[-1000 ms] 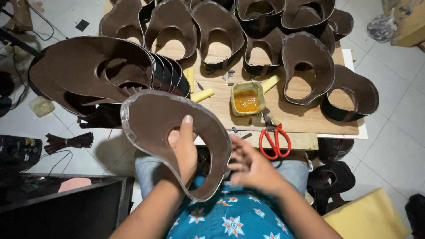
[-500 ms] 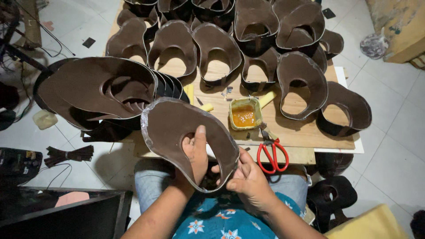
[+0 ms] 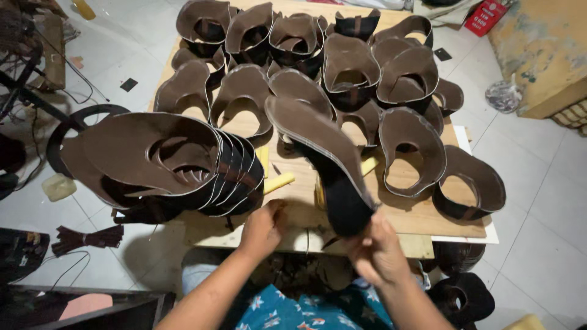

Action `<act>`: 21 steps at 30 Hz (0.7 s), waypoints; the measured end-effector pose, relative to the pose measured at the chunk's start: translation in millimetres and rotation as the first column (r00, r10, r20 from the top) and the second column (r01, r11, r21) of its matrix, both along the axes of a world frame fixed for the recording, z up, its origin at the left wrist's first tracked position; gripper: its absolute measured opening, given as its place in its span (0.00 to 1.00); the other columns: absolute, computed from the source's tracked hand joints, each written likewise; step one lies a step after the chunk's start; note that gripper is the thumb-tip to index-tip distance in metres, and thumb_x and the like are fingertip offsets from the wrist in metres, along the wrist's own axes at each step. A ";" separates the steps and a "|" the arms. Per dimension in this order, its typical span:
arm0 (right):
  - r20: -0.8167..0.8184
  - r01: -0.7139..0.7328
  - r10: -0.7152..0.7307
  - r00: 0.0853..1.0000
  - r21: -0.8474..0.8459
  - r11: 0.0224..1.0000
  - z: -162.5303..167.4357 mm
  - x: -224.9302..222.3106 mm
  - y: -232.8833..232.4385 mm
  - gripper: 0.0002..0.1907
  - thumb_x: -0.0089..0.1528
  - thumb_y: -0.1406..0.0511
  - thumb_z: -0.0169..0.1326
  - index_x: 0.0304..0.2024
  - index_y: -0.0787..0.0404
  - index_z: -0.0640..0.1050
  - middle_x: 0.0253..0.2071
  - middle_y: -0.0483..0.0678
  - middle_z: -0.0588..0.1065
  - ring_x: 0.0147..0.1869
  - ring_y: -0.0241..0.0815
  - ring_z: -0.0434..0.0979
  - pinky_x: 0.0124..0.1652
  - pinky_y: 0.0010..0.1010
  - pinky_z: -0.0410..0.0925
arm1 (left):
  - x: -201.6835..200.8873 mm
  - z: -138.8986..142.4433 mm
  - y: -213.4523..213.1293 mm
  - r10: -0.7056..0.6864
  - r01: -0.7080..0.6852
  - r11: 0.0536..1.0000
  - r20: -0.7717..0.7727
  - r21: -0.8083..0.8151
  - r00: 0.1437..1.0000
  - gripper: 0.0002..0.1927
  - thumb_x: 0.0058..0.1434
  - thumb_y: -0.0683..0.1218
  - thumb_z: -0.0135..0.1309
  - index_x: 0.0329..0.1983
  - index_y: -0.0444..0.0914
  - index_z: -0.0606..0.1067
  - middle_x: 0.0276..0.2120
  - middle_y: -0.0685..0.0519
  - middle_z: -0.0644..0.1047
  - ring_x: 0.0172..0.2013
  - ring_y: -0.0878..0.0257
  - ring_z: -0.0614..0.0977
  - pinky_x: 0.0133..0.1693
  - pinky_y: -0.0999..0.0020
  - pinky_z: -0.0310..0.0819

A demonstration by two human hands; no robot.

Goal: The person sits at a workbench covered with brown shoe upper components and applies glue with a brush along the edge of one upper at a time, dipping the brush into a small container of glue, then sets the finished upper onto a stack and picks up the next one.

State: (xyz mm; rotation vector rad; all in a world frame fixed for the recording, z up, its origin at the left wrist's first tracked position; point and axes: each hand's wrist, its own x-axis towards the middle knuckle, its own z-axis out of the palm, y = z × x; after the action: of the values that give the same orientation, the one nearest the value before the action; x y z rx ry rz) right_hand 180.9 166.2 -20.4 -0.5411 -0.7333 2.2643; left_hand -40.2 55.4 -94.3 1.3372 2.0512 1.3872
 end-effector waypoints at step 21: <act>0.320 0.137 -0.359 0.877 0.549 0.824 74.5 -256.9 230.6 0.54 0.57 0.69 0.68 0.73 0.60 0.44 0.69 0.53 0.55 0.63 0.41 0.72 0.58 0.35 0.71 | -15.0 -15.2 25.2 -0.023 0.009 0.967 -0.052 -0.254 0.998 0.14 0.57 0.53 0.57 0.35 0.38 0.74 0.31 0.44 0.79 0.35 0.43 0.81 0.38 0.50 0.74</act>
State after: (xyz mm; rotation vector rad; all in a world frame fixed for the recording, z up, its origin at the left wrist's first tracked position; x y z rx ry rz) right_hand -75.9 396.7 54.2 -0.8061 -1.3415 1.6150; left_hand -55.2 80.6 -109.4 1.2905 2.1615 1.0476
